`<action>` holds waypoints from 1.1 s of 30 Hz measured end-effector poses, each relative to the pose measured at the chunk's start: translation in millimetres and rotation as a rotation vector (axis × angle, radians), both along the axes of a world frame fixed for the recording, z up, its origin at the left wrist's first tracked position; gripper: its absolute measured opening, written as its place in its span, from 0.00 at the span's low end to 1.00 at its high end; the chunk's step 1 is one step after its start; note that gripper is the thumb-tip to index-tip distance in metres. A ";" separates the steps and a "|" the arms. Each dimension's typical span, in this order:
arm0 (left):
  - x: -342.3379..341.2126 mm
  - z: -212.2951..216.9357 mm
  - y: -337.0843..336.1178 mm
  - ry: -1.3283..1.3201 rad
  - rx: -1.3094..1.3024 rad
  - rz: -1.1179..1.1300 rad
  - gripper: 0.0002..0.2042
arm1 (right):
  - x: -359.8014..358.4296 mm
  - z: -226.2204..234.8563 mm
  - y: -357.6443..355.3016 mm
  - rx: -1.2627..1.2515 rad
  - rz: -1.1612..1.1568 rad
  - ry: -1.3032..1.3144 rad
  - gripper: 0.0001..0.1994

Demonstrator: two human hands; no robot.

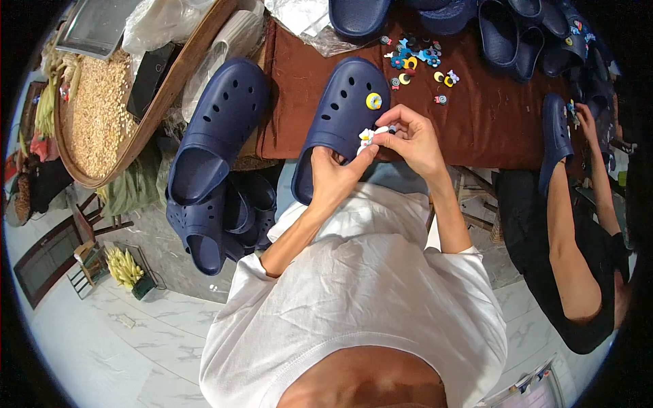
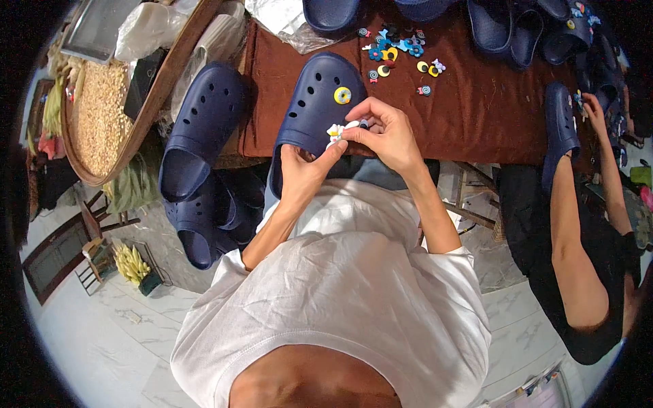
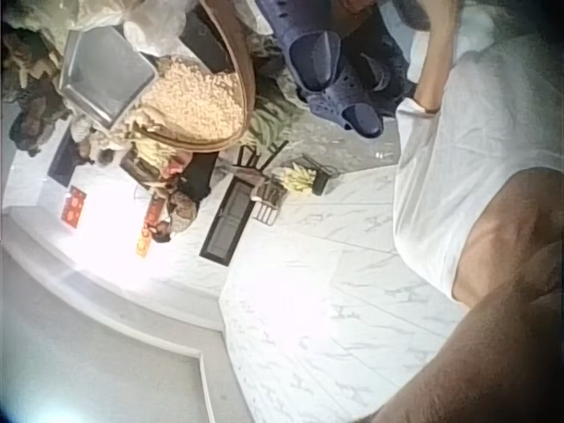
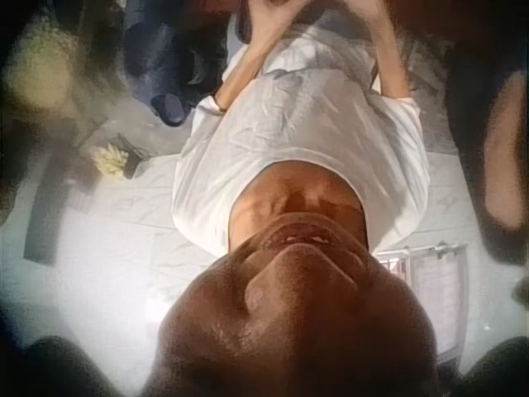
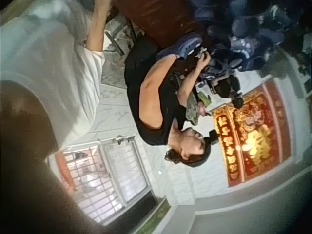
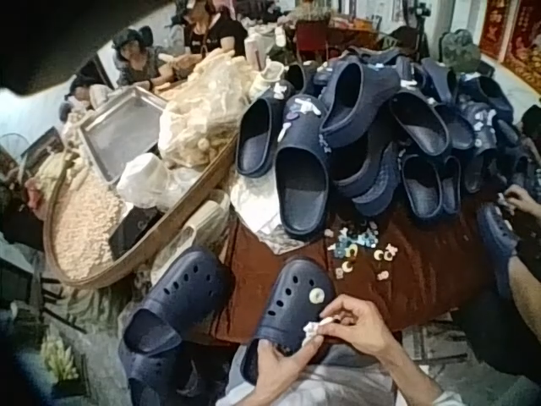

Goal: Decorating blue clogs with various colorful shoe charms by inserting them into the holes.

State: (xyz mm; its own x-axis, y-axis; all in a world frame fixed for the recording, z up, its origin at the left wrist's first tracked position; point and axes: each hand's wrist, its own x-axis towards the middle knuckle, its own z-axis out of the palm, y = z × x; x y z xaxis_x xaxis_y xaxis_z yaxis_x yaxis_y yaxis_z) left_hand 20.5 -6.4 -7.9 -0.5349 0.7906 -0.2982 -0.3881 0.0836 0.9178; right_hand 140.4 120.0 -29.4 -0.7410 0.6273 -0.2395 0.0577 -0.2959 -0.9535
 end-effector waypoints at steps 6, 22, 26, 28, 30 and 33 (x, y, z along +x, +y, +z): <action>0.6 -13.6 5.5 0.180 -0.057 0.007 0.17 | -2.6 -3.1 -7.8 0.121 -0.063 -0.063 0.07; -17.8 -17.1 13.8 0.354 -0.051 0.091 0.16 | 28.9 -7.8 9.9 0.206 -0.214 -0.226 0.11; -23.2 -16.5 11.1 0.346 -0.069 0.042 0.17 | 22.0 -5.4 36.6 0.713 -0.316 -0.428 0.12; -22.6 -11.8 12.1 0.302 -0.064 0.005 0.18 | 14.5 -8.6 45.9 0.720 -0.337 -0.409 0.12; -23.5 -4.0 12.0 0.229 -0.096 -0.028 0.18 | 10.1 -15.4 56.1 0.733 -0.303 -0.433 0.13; -25.9 1.8 13.5 0.165 -0.113 -0.045 0.18 | 10.4 -20.8 59.7 0.778 -0.264 -0.421 0.14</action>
